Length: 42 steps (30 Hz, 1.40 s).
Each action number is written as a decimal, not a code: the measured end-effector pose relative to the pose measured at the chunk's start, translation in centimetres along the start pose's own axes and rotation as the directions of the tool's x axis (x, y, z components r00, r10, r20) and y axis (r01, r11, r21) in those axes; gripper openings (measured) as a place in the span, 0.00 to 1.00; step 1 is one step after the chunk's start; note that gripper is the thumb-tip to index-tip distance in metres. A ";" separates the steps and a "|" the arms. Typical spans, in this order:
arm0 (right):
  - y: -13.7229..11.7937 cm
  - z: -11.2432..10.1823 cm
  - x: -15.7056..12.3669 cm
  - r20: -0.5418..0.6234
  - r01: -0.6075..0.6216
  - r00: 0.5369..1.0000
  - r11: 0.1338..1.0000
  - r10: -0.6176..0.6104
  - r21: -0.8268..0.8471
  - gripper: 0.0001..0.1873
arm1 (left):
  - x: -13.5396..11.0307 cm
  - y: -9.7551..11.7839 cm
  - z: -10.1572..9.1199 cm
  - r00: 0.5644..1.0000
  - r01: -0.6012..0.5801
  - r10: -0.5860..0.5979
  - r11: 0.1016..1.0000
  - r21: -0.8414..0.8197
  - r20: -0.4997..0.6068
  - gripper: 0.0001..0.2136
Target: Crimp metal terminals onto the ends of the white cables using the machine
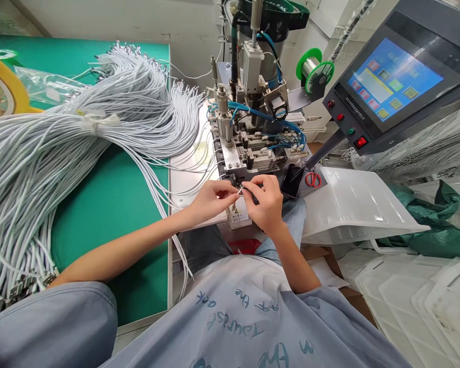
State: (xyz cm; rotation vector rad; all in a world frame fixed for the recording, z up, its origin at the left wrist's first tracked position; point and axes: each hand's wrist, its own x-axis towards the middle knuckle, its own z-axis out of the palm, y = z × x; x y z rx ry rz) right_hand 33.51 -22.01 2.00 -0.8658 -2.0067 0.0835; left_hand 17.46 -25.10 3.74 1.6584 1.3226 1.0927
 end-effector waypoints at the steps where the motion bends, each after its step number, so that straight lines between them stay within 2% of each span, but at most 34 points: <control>1: 0.0 0.0 0.0 0.009 -0.001 1.000 1.000 0.001 0.001 0.05 | 0.0 -0.1 0.0 1.000 -0.005 0.005 1.000 0.010 -0.001 0.07; 4: 0.2 0.1 -0.1 0.010 -0.077 0.997 0.996 0.077 0.054 0.03 | 0.1 -0.5 0.2 1.000 0.003 -0.003 1.000 0.003 -0.001 0.06; 6: 0.4 0.4 -0.1 0.030 -0.194 0.981 0.968 0.192 0.157 0.03 | 0.1 -0.5 0.2 1.000 0.015 -0.015 1.000 -0.018 -0.006 0.07; 9: 0.5 0.7 0.0 0.146 -0.382 0.924 0.846 0.354 0.373 0.04 | 0.1 -0.4 0.3 1.000 0.028 -0.028 0.999 -0.046 -0.007 0.07; 11: 0.6 0.8 0.2 0.220 -0.446 0.895 0.761 0.389 0.471 0.04 | 0.0 -0.3 0.3 1.000 0.019 -0.019 0.998 -0.052 0.001 0.07; 13: 0.7 0.7 0.3 0.258 -0.463 0.887 0.725 0.384 0.511 0.04 | 0.0 -0.4 0.3 1.000 -0.010 0.010 0.999 -0.041 0.011 0.07; 17: 1.2 0.9 0.3 0.294 -0.468 0.883 0.734 0.367 0.491 0.06 | 0.3 -1.3 0.2 0.996 -0.071 0.069 0.997 0.036 0.055 0.08; 19: 1.9 1.4 0.1 0.346 -0.491 0.867 0.738 0.359 0.463 0.06 | 0.6 -2.1 -0.1 0.988 -0.131 0.115 0.977 0.170 0.098 0.10; 21: 2.9 2.3 -0.2 0.417 -0.527 0.836 0.734 0.357 0.429 0.07 | 1.0 -2.9 -0.5 0.974 -0.199 0.146 0.916 0.349 0.173 0.12; 23: 4.0 3.5 -0.5 0.469 -0.561 0.804 0.728 0.365 0.395 0.08 | 1.4 -3.7 -0.9 0.962 -0.232 0.120 0.838 0.495 0.247 0.15; 26: 5.5 5.1 -0.9 0.504 -0.593 0.774 0.718 0.383 0.364 0.09 | 1.8 -4.4 -1.0 0.952 -0.225 0.037 0.760 0.610 0.305 0.16; 28: 6.1 5.8 -1.2 0.526 -0.622 0.749 0.700 0.402 0.351 0.10 | 2.0 -4.8 -0.9 0.948 -0.223 0.013 0.739 0.636 0.318 0.15; 34: 6.7 6.7 -1.8 0.562 -0.697 0.692 0.621 0.453 0.358 0.11 | 2.1 -6.1 -0.6 0.946 -0.268 0.071 0.723 0.637 0.318 0.17; 38: 6.7 7.0 -1.9 0.562 -0.723 0.676 0.576 0.476 0.382 0.10 | 2.0 -6.7 -0.7 0.923 -0.336 0.084 0.657 0.675 0.377 0.17; 42: 6.7 7.0 -1.8 0.569 -0.751 0.652 0.532 0.501 0.392 0.08 | 1.9 -6.3 -0.9 0.899 -0.399 0.102 0.587 0.705 0.425 0.17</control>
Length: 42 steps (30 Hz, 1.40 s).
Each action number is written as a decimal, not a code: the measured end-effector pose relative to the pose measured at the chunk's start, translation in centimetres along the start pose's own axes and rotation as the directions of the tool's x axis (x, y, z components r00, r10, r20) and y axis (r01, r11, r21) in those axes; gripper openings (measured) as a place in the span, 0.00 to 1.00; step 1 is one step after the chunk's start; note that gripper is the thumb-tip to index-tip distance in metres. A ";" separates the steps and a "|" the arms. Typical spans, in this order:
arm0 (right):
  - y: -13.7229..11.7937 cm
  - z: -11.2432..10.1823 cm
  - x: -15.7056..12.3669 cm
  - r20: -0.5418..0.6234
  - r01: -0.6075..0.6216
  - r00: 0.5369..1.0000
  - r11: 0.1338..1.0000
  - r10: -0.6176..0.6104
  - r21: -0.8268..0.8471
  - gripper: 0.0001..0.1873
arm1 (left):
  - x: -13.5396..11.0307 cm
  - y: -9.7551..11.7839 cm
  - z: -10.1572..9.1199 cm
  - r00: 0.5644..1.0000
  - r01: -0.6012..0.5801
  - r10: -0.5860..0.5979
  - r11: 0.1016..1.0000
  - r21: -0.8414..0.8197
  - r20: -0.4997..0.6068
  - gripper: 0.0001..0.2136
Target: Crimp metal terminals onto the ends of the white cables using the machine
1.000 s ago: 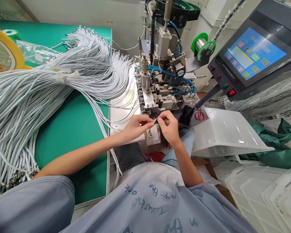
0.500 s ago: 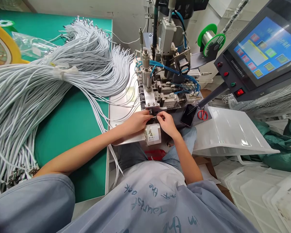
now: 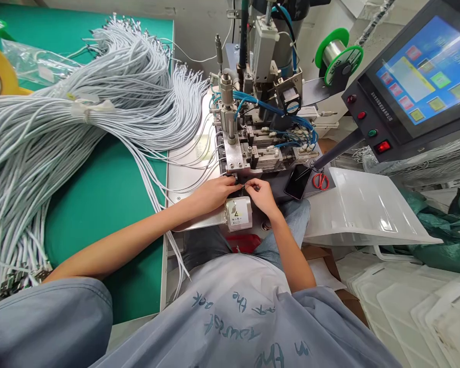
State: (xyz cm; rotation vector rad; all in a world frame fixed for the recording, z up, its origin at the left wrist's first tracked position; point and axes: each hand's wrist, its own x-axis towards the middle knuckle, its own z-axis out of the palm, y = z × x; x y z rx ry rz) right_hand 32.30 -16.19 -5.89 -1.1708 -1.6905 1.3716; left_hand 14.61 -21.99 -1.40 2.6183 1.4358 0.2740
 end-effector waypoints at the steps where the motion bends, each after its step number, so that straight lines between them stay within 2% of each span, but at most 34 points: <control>1: -0.1 0.0 0.0 -0.001 -0.017 1.000 1.000 0.017 0.007 0.08 | 0.0 0.1 -0.2 1.000 -0.010 0.010 1.000 0.013 0.009 0.17; 7: -1.0 -0.2 0.4 0.038 -0.151 0.988 0.987 0.149 0.059 0.07 | -0.1 0.3 -0.8 0.998 -0.044 0.040 0.996 0.077 0.046 0.15; 15: -1.7 -0.8 1.4 0.194 -0.293 0.942 0.954 0.275 0.067 0.07 | 0.1 0.9 -1.7 0.990 -0.091 0.066 0.976 0.198 0.128 0.13; 18: -1.7 -0.6 0.8 0.143 -0.281 0.953 0.955 0.266 0.095 0.08 | 0.1 0.9 -1.7 0.990 -0.087 0.063 0.976 0.200 0.122 0.13; 22: -1.5 -0.1 0.1 0.016 -0.206 0.979 0.970 0.205 0.127 0.12 | 0.0 0.8 -1.4 0.992 -0.087 0.067 0.976 0.200 0.105 0.12; 24: -1.5 0.1 0.1 -0.010 -0.176 0.984 0.979 0.178 0.103 0.13 | 0.0 0.8 -1.2 0.993 -0.090 0.071 0.976 0.200 0.099 0.12; 30: -1.0 0.4 0.4 0.082 -0.230 0.971 0.971 0.224 0.070 0.15 | -0.1 0.4 -1.0 0.994 -0.091 0.078 0.977 0.192 0.076 0.12; 33: -0.3 0.7 0.4 0.093 -0.173 0.982 0.983 0.166 0.063 0.17 | -0.2 0.3 -1.8 0.993 -0.066 0.048 0.983 0.173 0.109 0.12; 38: 0.7 0.6 0.6 0.018 0.006 1.000 0.998 -0.005 -0.055 0.16 | -0.4 0.4 -3.1 0.982 0.065 -0.099 0.977 0.203 0.159 0.11; 40: 0.1 0.4 -0.2 -0.117 0.040 0.992 0.990 -0.056 -0.133 0.15 | -0.5 0.6 -3.2 0.981 0.108 -0.139 0.970 0.217 0.136 0.11; 42: -1.2 0.5 -2.1 -0.313 0.092 0.937 0.974 -0.155 -0.208 0.14 | -0.5 0.7 -3.3 0.977 0.149 -0.179 0.961 0.233 0.113 0.11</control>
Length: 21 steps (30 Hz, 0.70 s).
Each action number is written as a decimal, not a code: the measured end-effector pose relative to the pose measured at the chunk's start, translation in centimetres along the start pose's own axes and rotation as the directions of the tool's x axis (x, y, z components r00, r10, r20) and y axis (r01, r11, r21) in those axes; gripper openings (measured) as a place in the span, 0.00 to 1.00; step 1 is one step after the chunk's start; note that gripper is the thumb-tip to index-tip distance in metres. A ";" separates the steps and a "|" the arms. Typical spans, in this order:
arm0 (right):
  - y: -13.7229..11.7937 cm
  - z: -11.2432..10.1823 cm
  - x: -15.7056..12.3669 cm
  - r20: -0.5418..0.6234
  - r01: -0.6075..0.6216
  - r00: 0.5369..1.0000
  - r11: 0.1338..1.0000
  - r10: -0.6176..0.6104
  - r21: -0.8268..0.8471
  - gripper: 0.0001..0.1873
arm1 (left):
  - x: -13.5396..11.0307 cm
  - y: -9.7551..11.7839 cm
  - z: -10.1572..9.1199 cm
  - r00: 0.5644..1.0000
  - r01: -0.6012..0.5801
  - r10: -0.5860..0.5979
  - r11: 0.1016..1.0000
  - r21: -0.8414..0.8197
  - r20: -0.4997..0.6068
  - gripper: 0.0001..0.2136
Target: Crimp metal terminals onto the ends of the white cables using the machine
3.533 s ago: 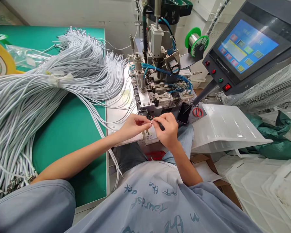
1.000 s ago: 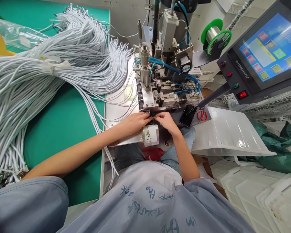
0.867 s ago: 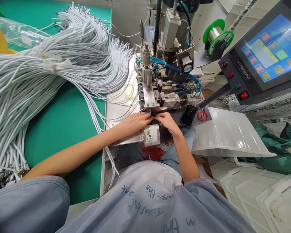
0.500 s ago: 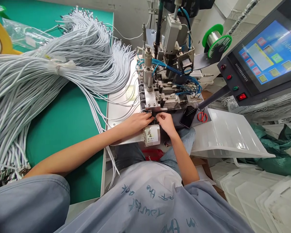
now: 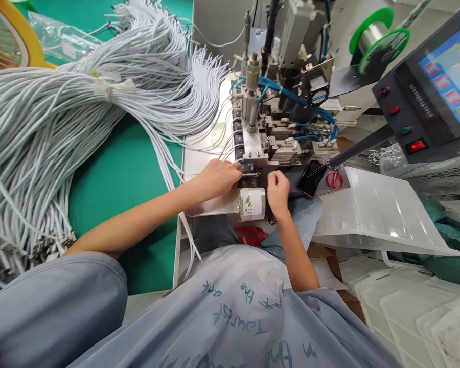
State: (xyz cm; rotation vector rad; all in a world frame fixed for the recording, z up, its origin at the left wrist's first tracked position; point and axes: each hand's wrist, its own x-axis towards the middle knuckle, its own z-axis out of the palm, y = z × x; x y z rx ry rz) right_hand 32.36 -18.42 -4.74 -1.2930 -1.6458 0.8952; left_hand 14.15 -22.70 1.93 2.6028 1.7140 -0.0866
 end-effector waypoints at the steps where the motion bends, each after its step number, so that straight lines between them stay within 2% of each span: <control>1: -1.0 -0.3 -1.3 -0.080 0.045 0.996 0.999 -0.046 -0.011 0.13 | 0.0 0.1 0.0 1.000 0.031 -0.031 0.999 0.008 -0.002 0.11; 2: -2.1 -0.5 -2.7 -0.108 0.085 0.990 0.996 -0.086 -0.017 0.13 | 0.0 0.1 0.0 0.998 0.062 -0.062 0.998 0.014 0.002 0.11; 3: -3.1 -0.4 -4.4 -0.085 0.111 0.990 0.994 -0.112 -0.015 0.13 | 0.0 0.1 0.0 0.996 0.094 -0.094 0.995 0.015 0.008 0.11; 4: -4.0 -0.1 -6.1 0.021 0.123 0.992 0.992 -0.123 0.003 0.14 | 0.0 0.1 0.1 0.993 0.117 -0.118 0.993 0.016 0.012 0.12; 5: -4.6 0.6 -7.7 0.207 0.114 0.971 0.993 -0.120 0.040 0.13 | 0.1 0.1 0.2 0.991 0.133 -0.133 0.991 0.014 0.014 0.12; 6: -4.9 1.6 -9.2 0.406 0.060 0.910 0.995 -0.086 0.075 0.13 | 0.1 0.1 0.3 0.990 0.143 -0.143 0.990 0.012 0.010 0.12; 7: -4.9 2.9 -10.6 0.583 -0.028 0.812 0.995 -0.035 0.098 0.13 | 0.2 0.1 0.5 0.989 0.147 -0.147 0.989 0.011 0.005 0.12; 8: -4.6 4.4 -11.6 0.705 -0.122 0.709 0.987 0.011 0.107 0.13 | 0.3 0.0 0.7 0.989 0.149 -0.149 0.989 0.011 -0.001 0.12; 9: -4.1 6.0 -12.4 0.794 -0.213 0.607 0.971 0.044 0.109 0.13 | 0.3 0.0 0.9 0.988 0.151 -0.151 0.988 0.013 -0.008 0.12; 10: -3.6 7.4 -12.9 0.836 -0.293 0.545 0.948 0.062 0.121 0.14 | 0.4 -0.1 1.1 0.988 0.152 -0.151 0.988 0.014 -0.014 0.12; 12: -2.7 9.6 -13.3 0.882 -0.421 0.463 0.896 0.081 0.138 0.14 | 0.5 -0.3 1.4 0.988 0.153 -0.152 0.988 0.016 -0.021 0.12; 13: -2.5 10.1 -13.4 0.886 -0.445 0.457 0.884 0.083 0.147 0.13 | 0.6 -0.4 1.4 0.988 0.152 -0.151 0.988 0.014 -0.022 0.12; 14: -2.5 10.2 -13.4 0.879 -0.437 0.470 0.887 0.083 0.150 0.11 | 0.6 -0.4 1.4 0.988 0.150 -0.150 0.989 0.010 -0.023 0.12; 15: -2.7 10.1 -13.4 0.861 -0.394 0.502 0.908 0.081 0.144 0.10 | 0.6 -0.4 1.3 0.988 0.150 -0.150 0.989 0.005 -0.023 0.12; 18: -4.1 8.2 -13.4 0.767 -0.150 0.641 0.986 0.037 0.078 0.08 | 0.5 0.1 0.7 0.989 0.141 -0.142 0.990 -0.021 -0.048 0.12; 19: -4.5 7.5 -13.4 0.741 -0.083 0.672 0.995 0.017 0.053 0.09 | 0.4 0.5 0.5 0.988 0.133 -0.136 0.990 -0.038 -0.070 0.12; 21: -5.1 5.9 -13.0 0.704 -0.031 0.710 0.999 -0.002 0.035 0.11 | 0.1 1.7 0.1 0.986 0.080 -0.095 0.990 -0.114 -0.134 0.11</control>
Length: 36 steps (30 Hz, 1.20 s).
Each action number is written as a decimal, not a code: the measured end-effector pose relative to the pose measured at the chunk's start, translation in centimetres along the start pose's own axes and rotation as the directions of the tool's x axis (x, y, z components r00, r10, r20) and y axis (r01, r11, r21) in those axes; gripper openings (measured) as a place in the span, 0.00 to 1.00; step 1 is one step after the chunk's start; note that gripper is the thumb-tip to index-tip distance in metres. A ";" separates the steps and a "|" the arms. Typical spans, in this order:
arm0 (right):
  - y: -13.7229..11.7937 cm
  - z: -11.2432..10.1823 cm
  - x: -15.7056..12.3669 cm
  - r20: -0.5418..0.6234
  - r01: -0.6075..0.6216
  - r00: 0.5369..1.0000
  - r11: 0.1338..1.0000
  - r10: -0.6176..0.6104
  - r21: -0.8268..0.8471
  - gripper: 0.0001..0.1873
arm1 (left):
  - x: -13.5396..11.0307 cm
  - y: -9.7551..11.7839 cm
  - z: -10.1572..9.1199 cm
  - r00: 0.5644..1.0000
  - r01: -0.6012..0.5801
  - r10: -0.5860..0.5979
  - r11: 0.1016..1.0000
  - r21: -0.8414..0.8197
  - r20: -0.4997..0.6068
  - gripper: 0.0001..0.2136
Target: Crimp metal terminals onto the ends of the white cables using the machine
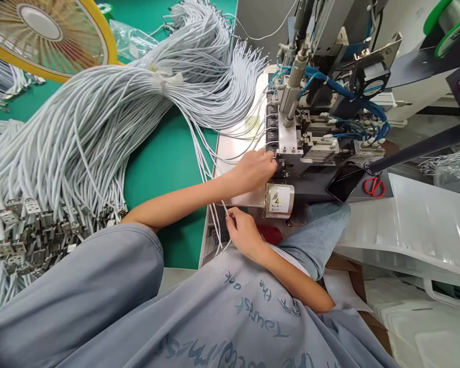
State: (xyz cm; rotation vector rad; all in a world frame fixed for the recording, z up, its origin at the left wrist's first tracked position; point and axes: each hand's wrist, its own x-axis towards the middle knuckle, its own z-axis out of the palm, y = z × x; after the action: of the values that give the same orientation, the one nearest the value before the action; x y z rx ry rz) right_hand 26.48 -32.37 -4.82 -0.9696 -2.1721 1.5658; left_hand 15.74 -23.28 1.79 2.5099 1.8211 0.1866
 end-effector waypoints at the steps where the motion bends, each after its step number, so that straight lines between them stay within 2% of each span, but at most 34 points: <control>1: -0.2 -0.8 -0.3 -0.032 0.007 0.999 1.000 -0.007 0.002 0.12 | -0.2 0.7 -0.1 0.999 -0.041 0.039 0.996 -0.074 -0.033 0.11; 3: -0.2 -2.9 -0.6 -0.115 0.030 0.993 1.000 -0.030 0.002 0.14 | -0.8 2.0 -0.3 0.986 -0.166 0.150 0.940 -0.298 -0.076 0.12; 5: -0.1 -5.6 -1.1 -0.181 0.057 0.982 0.998 -0.061 -0.027 0.15 | -1.3 2.9 -0.5 0.962 -0.261 0.263 0.799 -0.542 -0.075 0.15; 6: -0.1 -7.1 -1.4 -0.182 0.055 0.981 0.997 -0.063 -0.046 0.15 | -1.5 3.2 -0.7 0.949 -0.272 0.309 0.727 -0.630 -0.053 0.16; 8: -0.4 -10.0 -2.4 -0.127 0.011 0.992 0.998 -0.019 -0.065 0.15 | -1.8 3.4 -1.1 0.937 -0.229 0.349 0.648 -0.727 0.017 0.19; 10: -1.0 -12.4 -3.5 -0.083 -0.027 0.996 0.997 0.021 -0.076 0.14 | -1.9 3.2 -1.4 0.941 -0.144 0.326 0.627 -0.766 0.089 0.19; 12: -1.6 -13.8 -4.4 -0.147 -0.066 0.987 0.997 0.059 -0.048 0.11 | -1.8 2.9 -1.6 0.946 -0.070 0.295 0.591 -0.803 0.135 0.17; 13: -1.8 -14.1 -4.6 -0.224 -0.079 0.972 0.997 0.074 -0.013 0.09 | -1.7 2.7 -1.6 0.946 -0.050 0.290 0.567 -0.822 0.143 0.16; 14: -2.0 -14.2 -4.7 -0.324 -0.076 0.942 0.996 0.085 0.038 0.08 | -1.5 2.6 -1.6 0.945 -0.044 0.295 0.543 -0.839 0.141 0.14; 16: -1.9 -14.2 -4.6 -0.525 -0.014 0.846 0.988 0.095 0.156 0.08 | -1.3 2.5 -1.6 0.948 -0.043 0.292 0.516 -0.855 0.129 0.13; 18: -1.6 -13.9 -4.2 -0.650 0.073 0.752 0.967 0.107 0.244 0.10 | -1.2 2.6 -1.7 0.950 -0.042 0.286 0.523 -0.851 0.128 0.15; 19: -1.5 -13.6 -4.0 -0.676 0.112 0.728 0.955 0.110 0.276 0.10 | -1.1 2.6 -1.8 0.949 -0.041 0.286 0.530 -0.847 0.134 0.16; 21: -1.4 -13.1 -3.6 -0.691 0.174 0.717 0.935 0.096 0.311 0.08 | -1.2 2.9 -2.0 0.952 -0.044 0.279 0.527 -0.849 0.124 0.16; 24: -1.7 -12.3 -3.3 -0.725 0.258 0.687 0.920 0.039 0.294 0.06 | -1.5 3.3 -2.1 0.977 -0.088 0.213 0.461 -0.883 0.013 0.13; 27: -2.1 -11.5 -3.0 -0.791 0.319 0.612 0.919 -0.012 0.233 0.09 | -1.8 3.5 -2.1 0.984 -0.158 0.142 0.407 -0.900 -0.109 0.11; 30: -2.3 -10.9 -2.6 -0.844 0.334 0.535 0.927 -0.038 0.170 0.09 | -2.0 3.7 -2.1 0.981 -0.189 0.112 0.422 -0.887 -0.156 0.10; 33: -2.3 -10.5 -2.2 -0.849 0.308 0.526 0.943 -0.060 0.123 0.07 | -2.0 3.8 -2.2 0.981 -0.193 0.083 0.418 -0.887 -0.174 0.10; 36: -2.3 -10.4 -2.1 -0.832 0.277 0.549 0.957 -0.083 0.087 0.07 | -2.0 3.9 -2.1 0.985 -0.172 0.073 0.340 -0.925 -0.157 0.12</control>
State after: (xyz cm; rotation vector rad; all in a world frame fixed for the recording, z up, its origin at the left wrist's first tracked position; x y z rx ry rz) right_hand 33.37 -26.68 1.39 -1.0648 -1.3367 0.8986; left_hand 18.58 -26.48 4.10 1.7143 0.9546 1.0401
